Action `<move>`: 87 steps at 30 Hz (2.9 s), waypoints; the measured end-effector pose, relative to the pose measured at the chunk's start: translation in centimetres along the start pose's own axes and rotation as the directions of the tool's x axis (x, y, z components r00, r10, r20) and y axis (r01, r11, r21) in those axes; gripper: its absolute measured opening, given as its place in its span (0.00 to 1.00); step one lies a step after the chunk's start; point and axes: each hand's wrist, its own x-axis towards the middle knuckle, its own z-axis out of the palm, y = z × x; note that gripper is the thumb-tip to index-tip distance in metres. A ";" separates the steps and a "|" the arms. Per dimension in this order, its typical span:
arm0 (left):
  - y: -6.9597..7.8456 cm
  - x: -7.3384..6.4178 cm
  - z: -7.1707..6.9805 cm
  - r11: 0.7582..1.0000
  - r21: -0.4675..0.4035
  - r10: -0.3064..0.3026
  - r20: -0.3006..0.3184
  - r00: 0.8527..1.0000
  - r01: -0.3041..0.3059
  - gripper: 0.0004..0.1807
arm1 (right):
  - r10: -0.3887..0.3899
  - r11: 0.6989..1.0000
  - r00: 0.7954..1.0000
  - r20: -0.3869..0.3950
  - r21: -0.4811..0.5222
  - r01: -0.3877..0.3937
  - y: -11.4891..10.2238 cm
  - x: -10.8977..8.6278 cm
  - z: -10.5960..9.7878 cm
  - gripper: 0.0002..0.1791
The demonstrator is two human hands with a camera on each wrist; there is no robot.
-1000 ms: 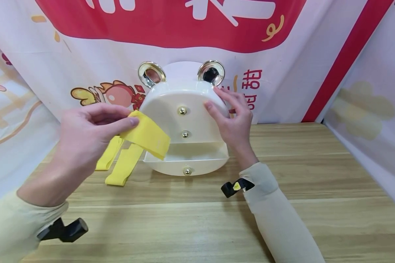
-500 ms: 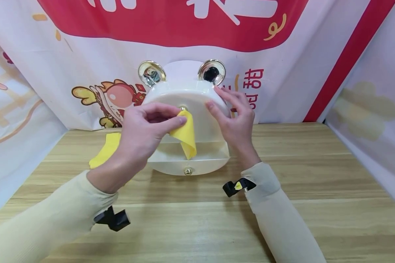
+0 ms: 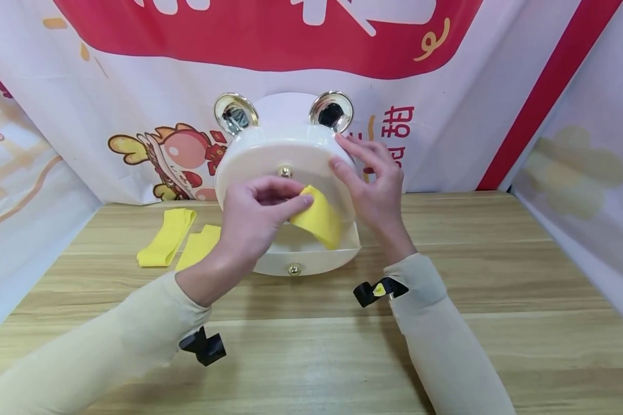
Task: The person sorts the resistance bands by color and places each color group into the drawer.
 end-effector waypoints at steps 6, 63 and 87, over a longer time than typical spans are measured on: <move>-2.7 -0.4 -0.6 0.988 0.151 -0.023 -0.051 0.998 0.030 0.08 | 0.022 1.000 1.000 0.010 0.004 -0.022 -0.1 0.1 0.0 0.19; -7.9 -0.2 -16.1 0.836 0.549 0.033 -0.020 0.999 -0.017 0.15 | 0.035 0.999 0.999 0.001 -0.001 -0.035 0.1 -0.1 0.1 0.20; -12.7 -2.3 -20.9 0.775 0.574 -0.440 0.189 0.878 0.265 0.24 | 0.031 0.999 1.000 -0.004 0.009 -0.031 0.2 -0.1 -0.2 0.20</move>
